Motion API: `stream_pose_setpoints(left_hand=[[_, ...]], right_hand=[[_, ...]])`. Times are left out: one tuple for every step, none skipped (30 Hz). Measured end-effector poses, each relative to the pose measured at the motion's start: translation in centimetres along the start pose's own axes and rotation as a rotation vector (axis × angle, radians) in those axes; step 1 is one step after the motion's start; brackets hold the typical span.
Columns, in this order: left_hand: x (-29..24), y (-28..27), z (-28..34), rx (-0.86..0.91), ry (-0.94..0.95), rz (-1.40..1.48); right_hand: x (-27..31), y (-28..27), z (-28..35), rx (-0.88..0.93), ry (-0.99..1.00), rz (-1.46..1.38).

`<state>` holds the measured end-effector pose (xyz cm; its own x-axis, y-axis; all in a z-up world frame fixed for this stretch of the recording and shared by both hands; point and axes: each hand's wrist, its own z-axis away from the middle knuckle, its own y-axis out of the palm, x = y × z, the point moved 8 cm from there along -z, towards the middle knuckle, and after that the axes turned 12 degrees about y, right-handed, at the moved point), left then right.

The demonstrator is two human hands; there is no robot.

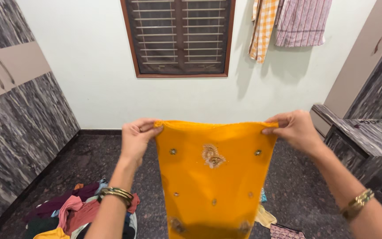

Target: The person folds a yellow garment with embellishments on the floor, smoothing and aligning the fabric before stacking it with other folded clothes. They then pick up a white and orange patterned cloth and begin folding it.

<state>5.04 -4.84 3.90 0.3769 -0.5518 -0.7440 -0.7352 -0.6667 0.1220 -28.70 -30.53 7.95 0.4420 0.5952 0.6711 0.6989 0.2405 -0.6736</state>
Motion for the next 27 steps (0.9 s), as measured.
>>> stream_pose_setpoints(left_hand=[[0.2,-0.1,-0.1,-0.037,0.007,0.033],[0.4,-0.3,0.1,-0.074,0.014,0.066],[0.6,-0.6,0.6,-0.111,0.016,0.101],[0.7,-0.6,1.0,-0.084,0.012,0.079],[0.5,-1.0,1.5,-0.058,0.011,0.056],[0.1,-1.5,2.1,-0.032,0.010,0.032],[-0.1,-1.9,2.8,0.054,-0.058,-0.056],[-0.5,-2.7,3.5,0.141,-0.126,-0.145],[-1.0,-3.2,4.1,0.228,-0.191,-0.232],[-1.8,-3.0,4.4,0.340,-0.209,-0.161],[-3.0,-2.6,4.3,0.453,-0.222,-0.089],[-4.0,-1.7,4.1,0.565,-0.235,-0.015],[-5.6,-1.3,2.4,0.561,-0.111,-0.052],[-7.1,-0.8,-0.4,0.554,0.012,-0.089],[-8.3,-0.6,-4.2,0.386,0.118,0.117],[-9.0,-0.2,-7.7,0.216,0.224,0.321],[-8.1,2.3,-9.5,0.187,0.171,0.418],[-6.7,4.2,-10.3,0.154,0.118,0.513],[-5.1,3.6,-9.9,0.141,0.046,0.604],[-2.7,2.9,-7.3,0.137,-0.048,0.692],[-0.1,4.3,-3.8,0.130,-0.164,0.784],[2.6,5.5,0.0,0.110,-0.280,0.872],[5.7,5.6,5.5,0.062,-0.425,0.978],[8.5,5.3,10.8,0.013,-0.553,1.062],[10.8,4.7,15.3,-0.034,-0.656,1.140],[12.8,4.1,19.2,-0.091,-0.742,1.206],[14.3,3.7,22.2,-0.106,-0.768,1.206]], right_hand=[[0.0,-0.2,0.1,-0.056,0.000,-0.045],[0.0,-0.3,0.4,-0.111,0.001,-0.090],[-0.5,-0.4,1.2,-0.164,0.006,-0.131],[-0.6,-0.1,1.9,-0.147,-0.014,-0.095],[-0.9,0.2,2.5,-0.128,-0.037,-0.060],[-1.2,0.3,3.2,-0.110,-0.059,-0.025],[-2.1,1.2,3.5,0.052,-0.010,-0.058],[-3.1,1.8,4.1,0.213,0.042,-0.090],[-3.9,2.3,4.6,0.371,0.095,-0.120],[-4.3,2.6,5.1,0.488,0.105,-0.122],[-4.5,2.6,5.3,0.602,0.114,-0.121],[-4.5,2.7,5.1,0.716,0.123,-0.120],[-2.4,0.8,3.5,0.735,-0.146,-0.191],[-0.1,-0.9,1.6,0.742,-0.415,-0.261],[1.0,-2.3,-2.8,0.542,-0.407,-0.620],[0.5,-4.4,-6.8,0.319,-0.377,-0.964],[-2.6,-5.9,-10.3,0.102,-0.272,-1.215],[-5.9,-4.9,-12.0,-0.012,-0.126,-1.297],[-7.0,-1.4,-11.7,0.000,-0.010,-1.297],[-8.5,2.7,-9.6,0.034,0.110,-1.297],[-11.3,6.0,-7.1,0.133,0.219,-1.320],[-13.7,9.5,-4.7,0.256,0.315,-1.372],[-15.8,13.8,-0.6,0.385,0.438,-1.428],[-17.5,17.5,3.6,0.500,0.556,-1.497],[-18.4,20.6,6.9,0.596,0.641,-1.574],[-19.1,23.1,9.8,0.681,0.729,-1.649],[-19.8,24.9,12.4,0.759,0.805,-1.703]])
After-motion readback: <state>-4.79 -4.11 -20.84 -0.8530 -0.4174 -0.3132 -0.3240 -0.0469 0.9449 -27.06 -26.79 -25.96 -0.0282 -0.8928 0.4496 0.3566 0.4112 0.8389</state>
